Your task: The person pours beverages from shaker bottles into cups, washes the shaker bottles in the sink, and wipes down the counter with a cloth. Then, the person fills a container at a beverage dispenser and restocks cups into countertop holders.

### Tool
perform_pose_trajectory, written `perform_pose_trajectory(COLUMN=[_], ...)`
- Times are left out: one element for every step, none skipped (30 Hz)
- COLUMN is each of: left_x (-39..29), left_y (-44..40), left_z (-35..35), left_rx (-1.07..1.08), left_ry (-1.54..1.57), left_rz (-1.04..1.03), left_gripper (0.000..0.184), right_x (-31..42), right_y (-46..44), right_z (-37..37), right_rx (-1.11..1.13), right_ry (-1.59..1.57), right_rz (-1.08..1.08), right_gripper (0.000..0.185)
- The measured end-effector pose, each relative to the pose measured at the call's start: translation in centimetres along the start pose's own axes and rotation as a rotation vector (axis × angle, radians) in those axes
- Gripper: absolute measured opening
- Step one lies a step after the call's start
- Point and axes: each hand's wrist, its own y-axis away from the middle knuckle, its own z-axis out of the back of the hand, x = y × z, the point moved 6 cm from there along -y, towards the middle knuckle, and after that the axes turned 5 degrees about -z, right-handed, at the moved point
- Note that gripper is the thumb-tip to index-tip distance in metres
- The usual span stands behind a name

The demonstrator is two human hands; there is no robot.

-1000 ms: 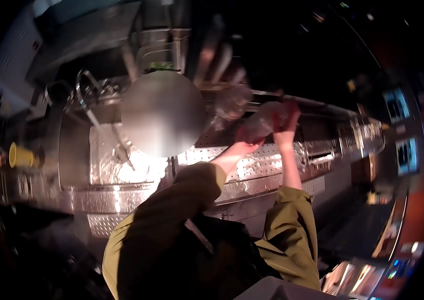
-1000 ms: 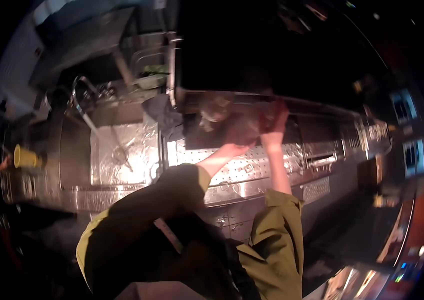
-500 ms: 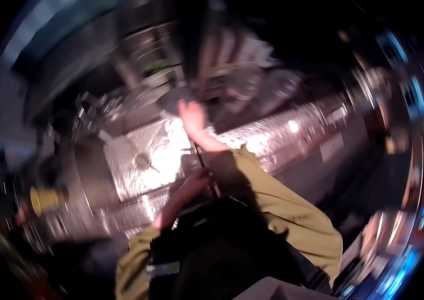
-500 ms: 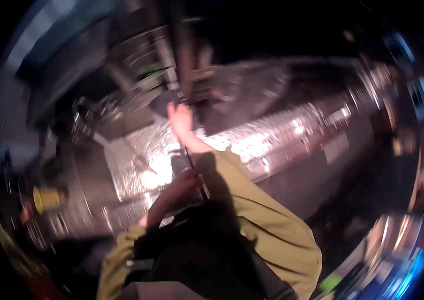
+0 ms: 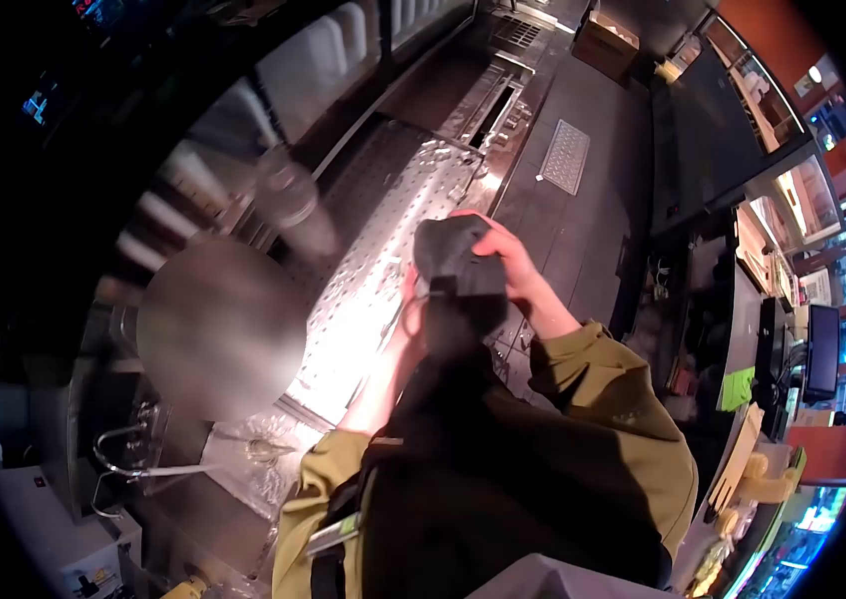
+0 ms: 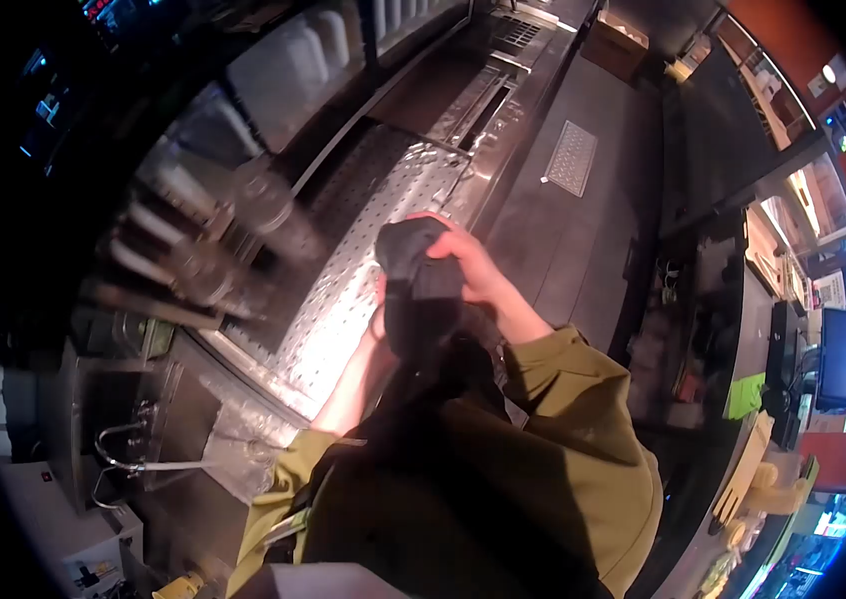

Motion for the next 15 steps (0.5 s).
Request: perform_pose_trajectory(left_x=[3.1,5.2,6.9,3.3,1.9,0.3,-2.4,-4.4,-4.5,-5.0,-3.9,-4.4,-2.9,-2.5,-0.9], left_y=[-4.1,-7.8,-11.7,-12.6,-15.5,-18.3,-20.7,-22.6,-25.7,-28.4,-31.8,-32.8,-33.5,-34.2,-34.5], left_z=[0.0,-0.7,-1.5,-4.6,-4.1,-4.2,-6.1,-8.1,-7.7,-7.5,-5.4,-5.9,-5.3,-5.5,-5.4], left_rx=[0.06,0.118,0.178,-0.059,-0.286,-0.361,-0.296,-0.331,-0.39,-0.388,-0.513,-0.638,-0.757,-0.44,-0.398], left_ry=[-0.007,-0.014,-0.023,-0.273,-0.492,-0.507,-0.722,-0.981,-1.041,-1.231,-1.525,-1.824,-2.043,-1.532,-1.77], left_rz=[0.008,0.01,-0.005,-0.212,-0.281,-0.593,-0.709,-0.747,-0.764,-0.791,-0.78,-0.748,-0.367,0.001,-0.199], left_gripper=[0.036,0.034,0.033,0.031,0.036,0.037,0.037,0.038,0.04,0.043,0.046,0.05,0.059,0.065,0.064], right_x=[1.9,3.9,6.0,7.7,8.5,8.7,7.8,6.6,6.0,5.3,5.4,5.1,4.2,3.3,3.1], right_y=[-0.1,-0.5,-1.4,-2.6,-3.8,-4.3,-5.3,-6.7,-8.1,-9.6,-10.6,-11.4,-12.7,-13.7,-14.3], right_z=[3.2,6.3,10.0,13.8,16.6,19.2,21.3,22.8,23.1,22.8,21.9,20.9,21.5,22.1,22.8], right_rx=[-0.051,-0.095,-0.187,-0.221,-0.339,-0.466,-0.529,-0.582,-0.648,-0.713,-0.711,-0.697,-0.533,-0.371,-0.208], right_ry=[0.123,0.248,0.389,0.439,0.424,0.405,0.569,0.737,1.053,1.197,1.489,1.766,1.795,1.821,1.698], right_rz=[0.028,0.057,0.21,0.323,0.351,0.365,0.397,0.44,0.472,0.236,0.422,0.625,0.558,0.496,0.514], right_gripper=[0.047,0.048,0.048,0.046,0.042,0.039,0.038,0.037,0.038,0.042,0.046,0.051,0.055,0.058,0.059])
